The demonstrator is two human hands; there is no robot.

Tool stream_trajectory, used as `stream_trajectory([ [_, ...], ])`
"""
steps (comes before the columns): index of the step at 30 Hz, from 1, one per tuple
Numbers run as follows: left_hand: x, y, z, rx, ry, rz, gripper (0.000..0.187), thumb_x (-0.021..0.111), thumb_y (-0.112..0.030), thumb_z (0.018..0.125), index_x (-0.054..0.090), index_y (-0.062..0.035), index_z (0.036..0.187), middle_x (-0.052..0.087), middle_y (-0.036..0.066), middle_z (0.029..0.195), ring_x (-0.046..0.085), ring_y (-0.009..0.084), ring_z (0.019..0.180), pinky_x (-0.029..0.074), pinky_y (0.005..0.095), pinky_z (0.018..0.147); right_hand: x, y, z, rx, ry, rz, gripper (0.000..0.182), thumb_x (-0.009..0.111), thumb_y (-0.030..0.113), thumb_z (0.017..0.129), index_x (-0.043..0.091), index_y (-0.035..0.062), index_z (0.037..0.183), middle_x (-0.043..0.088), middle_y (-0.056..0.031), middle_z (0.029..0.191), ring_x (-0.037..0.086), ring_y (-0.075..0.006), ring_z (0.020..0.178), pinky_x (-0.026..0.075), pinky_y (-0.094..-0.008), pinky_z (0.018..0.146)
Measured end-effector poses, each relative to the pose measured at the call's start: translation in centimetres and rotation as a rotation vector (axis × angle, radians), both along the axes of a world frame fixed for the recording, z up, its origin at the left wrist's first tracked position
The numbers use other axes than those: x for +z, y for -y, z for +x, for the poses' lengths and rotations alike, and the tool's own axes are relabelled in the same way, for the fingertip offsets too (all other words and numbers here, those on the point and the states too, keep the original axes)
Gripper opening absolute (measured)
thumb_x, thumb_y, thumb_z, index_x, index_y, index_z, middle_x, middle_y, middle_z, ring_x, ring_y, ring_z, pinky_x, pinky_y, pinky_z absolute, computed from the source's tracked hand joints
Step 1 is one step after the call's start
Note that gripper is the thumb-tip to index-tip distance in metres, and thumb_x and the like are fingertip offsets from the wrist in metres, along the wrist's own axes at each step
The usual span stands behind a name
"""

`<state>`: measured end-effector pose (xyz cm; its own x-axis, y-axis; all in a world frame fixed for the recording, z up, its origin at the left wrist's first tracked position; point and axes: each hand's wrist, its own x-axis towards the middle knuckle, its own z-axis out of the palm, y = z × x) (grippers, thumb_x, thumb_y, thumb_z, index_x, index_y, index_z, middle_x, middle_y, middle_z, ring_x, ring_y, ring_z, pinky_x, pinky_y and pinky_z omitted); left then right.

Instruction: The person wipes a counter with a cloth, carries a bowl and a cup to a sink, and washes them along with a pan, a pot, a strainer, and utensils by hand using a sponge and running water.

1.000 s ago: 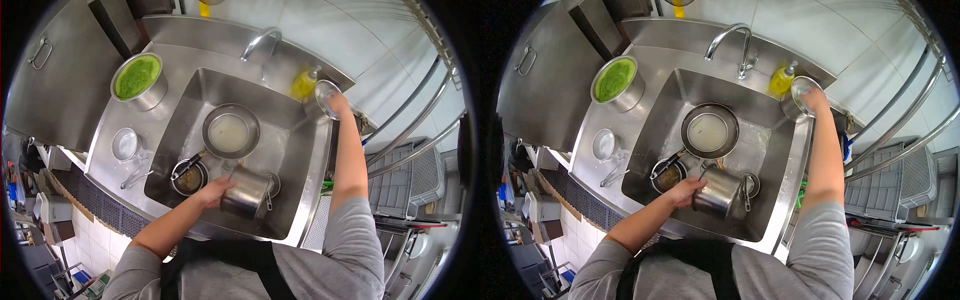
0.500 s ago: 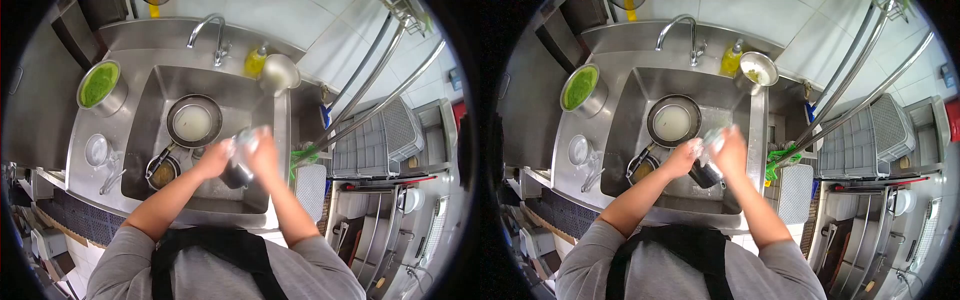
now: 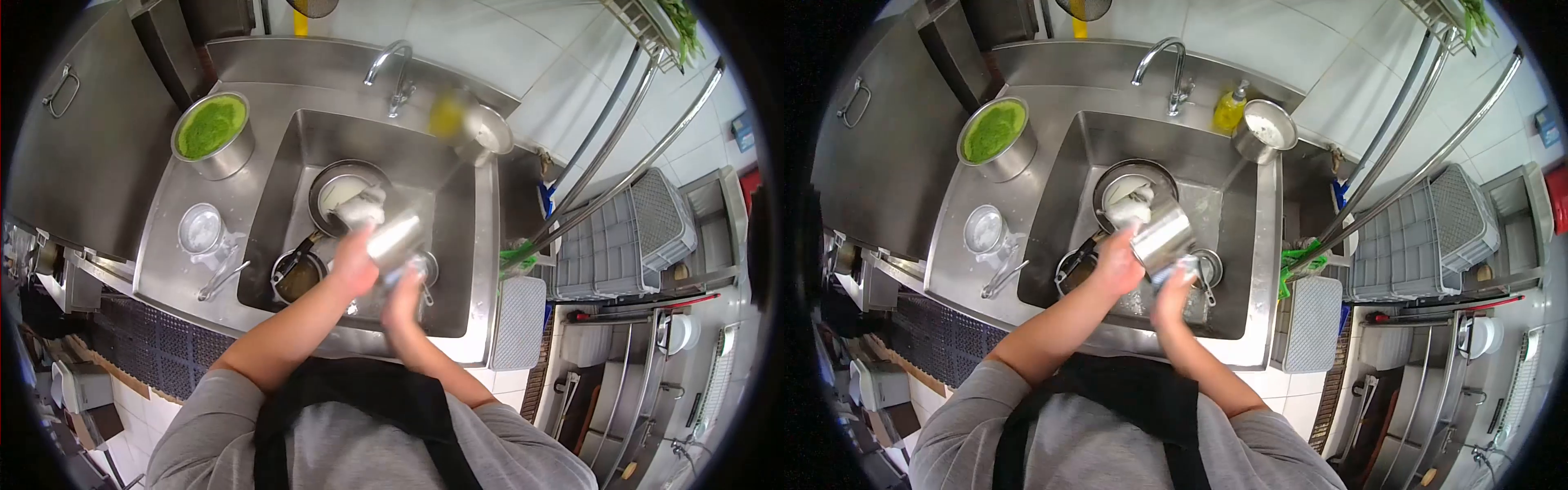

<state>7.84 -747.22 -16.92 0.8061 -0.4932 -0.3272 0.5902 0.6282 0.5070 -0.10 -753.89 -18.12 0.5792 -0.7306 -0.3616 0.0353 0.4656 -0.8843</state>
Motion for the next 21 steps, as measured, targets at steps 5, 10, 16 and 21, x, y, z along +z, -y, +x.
stream_trajectory([
  [5, 4.7, -2.2, -4.0, -0.222, -0.063, 0.292, 0.031, 0.053, -0.021, 0.092, 0.056, 0.0008, 0.114, 0.062, 0.009, 0.109, 0.059, 0.0182, 0.097, 0.045, 0.0359, 0.087, 6.7, 3.0, 4.3, 0.473, -0.255, -1.424, 0.039, 0.056, 0.035, 0.086, 0.063, 0.0071, 0.112, 0.057, -0.0227, 0.119, 0.053, -0.0323, 0.114, 0.039, -0.042, 0.097],
  [10, 1.7, -2.2, -5.9, -0.168, 0.185, 0.427, 0.029, 0.057, -0.017, 0.092, 0.056, 0.0003, 0.115, 0.062, 0.008, 0.111, 0.058, 0.0185, 0.101, 0.044, 0.0348, 0.09, 9.1, 6.9, 6.1, 0.591, -0.427, -0.973, 0.039, 0.065, 0.042, 0.079, 0.066, 0.0033, 0.087, 0.065, -0.0186, 0.076, 0.062, -0.0378, 0.07, 0.048, -0.0423, 0.065],
  [16, 4.2, -5.0, -3.9, -0.21, 0.024, 0.136, 0.031, 0.057, -0.019, 0.092, 0.054, -0.0043, 0.119, 0.061, 0.007, 0.113, 0.058, 0.0183, 0.103, 0.045, 0.0359, 0.091, 4.4, 7.8, 2.0, 0.347, -0.057, -0.046, 0.026, 0.063, 0.017, 0.084, 0.058, 0.0015, 0.105, 0.063, -0.007, 0.09, 0.059, -0.0183, 0.079, 0.049, -0.0352, 0.074],
  [21, 7.1, -6.0, -0.5, -0.052, 0.119, 0.124, 0.035, 0.057, -0.027, 0.093, 0.055, -0.0001, 0.115, 0.061, 0.008, 0.108, 0.06, 0.0197, 0.097, 0.049, 0.0348, 0.087, 8.1, 4.5, 0.6, 0.24, -0.059, -1.038, 0.027, 0.054, 0.022, 0.093, 0.057, 0.001, 0.11, 0.064, -0.0086, 0.093, 0.062, -0.0198, 0.074, 0.05, -0.033, 0.067],
])
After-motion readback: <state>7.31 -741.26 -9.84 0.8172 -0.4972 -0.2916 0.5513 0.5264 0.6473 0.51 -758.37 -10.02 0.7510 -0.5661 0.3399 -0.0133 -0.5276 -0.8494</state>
